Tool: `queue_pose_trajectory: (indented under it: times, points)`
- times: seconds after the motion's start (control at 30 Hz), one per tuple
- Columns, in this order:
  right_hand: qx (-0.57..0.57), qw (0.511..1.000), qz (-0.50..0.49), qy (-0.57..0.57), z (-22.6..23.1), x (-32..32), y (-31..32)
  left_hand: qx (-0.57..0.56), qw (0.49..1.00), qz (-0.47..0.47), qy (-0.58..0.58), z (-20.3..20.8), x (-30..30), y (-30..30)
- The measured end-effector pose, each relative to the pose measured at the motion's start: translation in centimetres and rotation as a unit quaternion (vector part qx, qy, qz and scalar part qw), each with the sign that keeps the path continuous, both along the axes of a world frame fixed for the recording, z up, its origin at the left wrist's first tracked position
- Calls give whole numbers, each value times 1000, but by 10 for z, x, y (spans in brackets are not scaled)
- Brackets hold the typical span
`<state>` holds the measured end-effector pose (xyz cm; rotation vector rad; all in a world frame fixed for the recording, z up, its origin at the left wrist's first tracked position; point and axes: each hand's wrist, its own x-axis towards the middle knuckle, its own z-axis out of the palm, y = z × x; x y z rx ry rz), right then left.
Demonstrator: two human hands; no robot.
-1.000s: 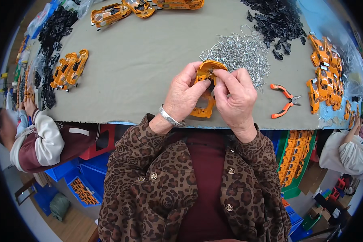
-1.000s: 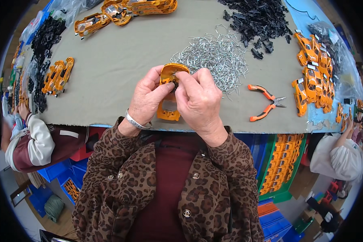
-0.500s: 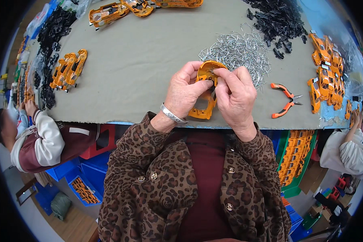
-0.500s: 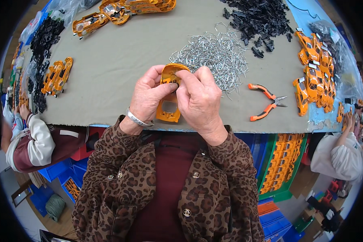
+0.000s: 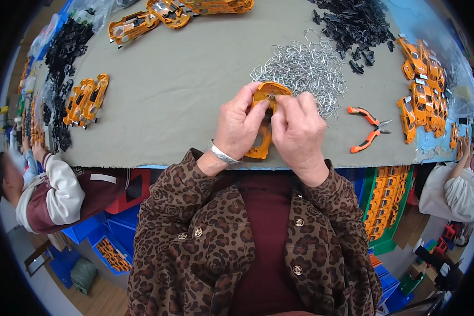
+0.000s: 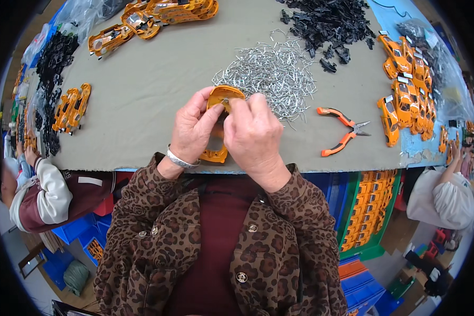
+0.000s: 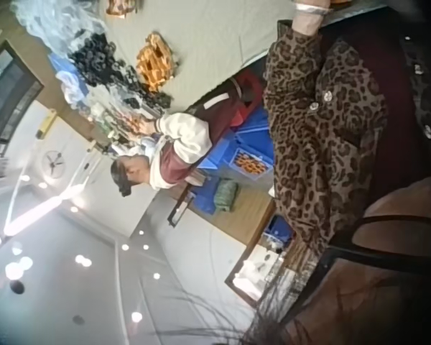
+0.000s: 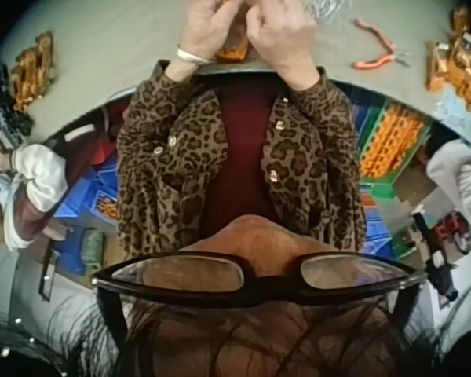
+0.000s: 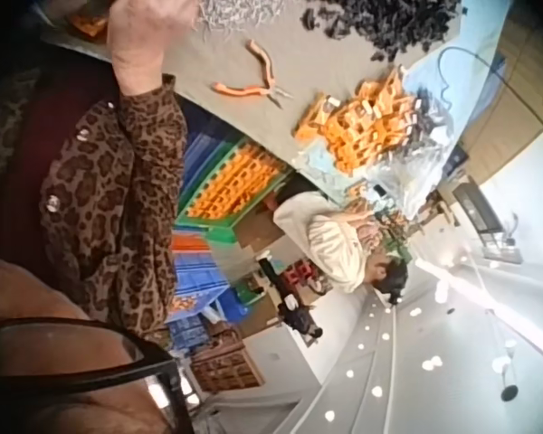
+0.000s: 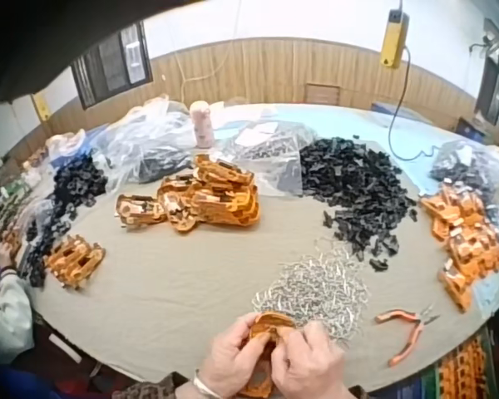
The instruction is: The person assembles toy car bodies by picking up car shells, inserting metal pins by hand, securing them using pliers, and placing the assembled car shells on the table.
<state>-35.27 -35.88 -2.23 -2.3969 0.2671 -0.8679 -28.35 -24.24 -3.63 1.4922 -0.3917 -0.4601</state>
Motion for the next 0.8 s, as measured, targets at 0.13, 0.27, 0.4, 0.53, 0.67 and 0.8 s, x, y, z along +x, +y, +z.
queue_pose_trajectory:
  times: [0.13,0.27,0.4,0.53,0.67,0.8]
  points:
    - [-54,995,41,74,11,-17,-19,155,982,-34,-99,5,14,0]
    - [-25,973,213,86,36,-49,-96,81,989,-108,64,18,35,20]
    - [-111,935,152,299,50,-93,-164,111,969,-167,146,28,56,33]
    - [-148,912,168,343,39,-89,-166,155,961,-191,129,31,61,24]
    - [-96,928,208,294,42,-85,-176,191,938,-287,45,17,73,19]
    - [344,907,242,-13,54,-62,-163,155,938,-298,88,7,73,17]
